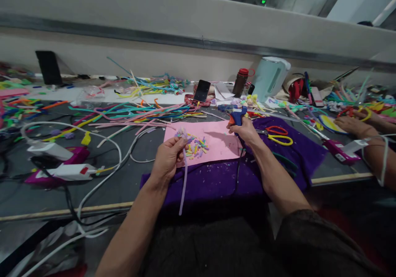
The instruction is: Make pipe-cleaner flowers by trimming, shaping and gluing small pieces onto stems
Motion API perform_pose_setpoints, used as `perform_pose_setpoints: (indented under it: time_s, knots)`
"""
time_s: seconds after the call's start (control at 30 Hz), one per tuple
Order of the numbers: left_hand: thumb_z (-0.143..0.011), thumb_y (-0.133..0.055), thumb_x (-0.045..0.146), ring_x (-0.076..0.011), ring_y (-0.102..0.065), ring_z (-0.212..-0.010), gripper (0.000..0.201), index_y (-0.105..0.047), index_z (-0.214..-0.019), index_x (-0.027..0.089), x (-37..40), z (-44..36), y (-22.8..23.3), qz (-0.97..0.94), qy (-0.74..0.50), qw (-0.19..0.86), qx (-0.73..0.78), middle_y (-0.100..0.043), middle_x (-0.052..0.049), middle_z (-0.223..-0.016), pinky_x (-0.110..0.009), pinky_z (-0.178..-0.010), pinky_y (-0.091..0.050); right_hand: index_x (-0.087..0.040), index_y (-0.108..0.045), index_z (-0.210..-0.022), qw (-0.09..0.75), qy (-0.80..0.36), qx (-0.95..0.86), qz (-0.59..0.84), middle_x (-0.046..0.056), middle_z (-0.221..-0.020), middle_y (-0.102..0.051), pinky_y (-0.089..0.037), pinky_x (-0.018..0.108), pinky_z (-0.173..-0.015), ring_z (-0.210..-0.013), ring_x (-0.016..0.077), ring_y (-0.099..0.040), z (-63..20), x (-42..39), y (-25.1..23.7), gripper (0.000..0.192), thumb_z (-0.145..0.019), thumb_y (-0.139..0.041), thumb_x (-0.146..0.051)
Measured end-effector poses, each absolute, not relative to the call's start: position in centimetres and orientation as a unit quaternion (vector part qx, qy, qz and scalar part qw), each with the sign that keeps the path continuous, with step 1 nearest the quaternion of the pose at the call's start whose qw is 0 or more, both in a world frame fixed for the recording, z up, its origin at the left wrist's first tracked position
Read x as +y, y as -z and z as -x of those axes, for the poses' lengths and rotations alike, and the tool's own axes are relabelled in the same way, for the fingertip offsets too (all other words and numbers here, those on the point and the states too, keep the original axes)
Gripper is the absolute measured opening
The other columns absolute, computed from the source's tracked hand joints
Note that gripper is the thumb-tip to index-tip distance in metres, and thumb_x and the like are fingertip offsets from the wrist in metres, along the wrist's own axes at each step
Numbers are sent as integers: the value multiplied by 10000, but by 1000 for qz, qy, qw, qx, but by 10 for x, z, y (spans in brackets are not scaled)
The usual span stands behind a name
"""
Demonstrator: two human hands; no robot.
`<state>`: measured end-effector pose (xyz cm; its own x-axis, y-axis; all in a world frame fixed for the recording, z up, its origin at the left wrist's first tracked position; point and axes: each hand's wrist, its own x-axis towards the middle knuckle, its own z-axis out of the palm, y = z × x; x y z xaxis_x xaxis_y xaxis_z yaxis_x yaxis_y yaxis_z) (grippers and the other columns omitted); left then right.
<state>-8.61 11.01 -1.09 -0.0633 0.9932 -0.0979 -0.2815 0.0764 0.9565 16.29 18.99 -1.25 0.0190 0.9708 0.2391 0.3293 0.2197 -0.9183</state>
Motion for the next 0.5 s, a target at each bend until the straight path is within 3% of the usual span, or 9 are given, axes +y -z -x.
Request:
perform_pose_setpoints:
  time_s: [0.2, 0.33, 0.5]
  knots:
    - [-633, -718, 320, 1, -322, -327, 255, -553, -622, 126, 111, 86, 14, -390, -572, 560, 456, -545, 35, -530, -138, -302, -199, -152, -548, -786, 516, -366, -589, 504, -12, -618, -607, -370, 204, -431, -458, 86, -490, -153, 179, 4, 225, -610, -643, -256]
    - [-646, -703, 352, -6, -306, -308, 274, -546, -603, 132, 109, 87, 13, -381, -569, 566, 459, -479, 58, -435, -139, -304, -181, -160, -548, -804, 503, -469, -581, 435, 4, -615, -620, -371, 200, -450, -495, 93, -503, -143, 169, 0, 219, -721, -581, -360]
    - [-643, -699, 378, -8, -307, -299, 296, -545, -583, 132, 107, 88, 13, -372, -590, 541, 471, -465, 60, -404, -138, -308, -194, -172, -559, -788, 501, -517, -576, 387, -44, -580, -554, -352, 193, -454, -471, 71, -459, -135, 155, -1, 187, -668, -664, -271]
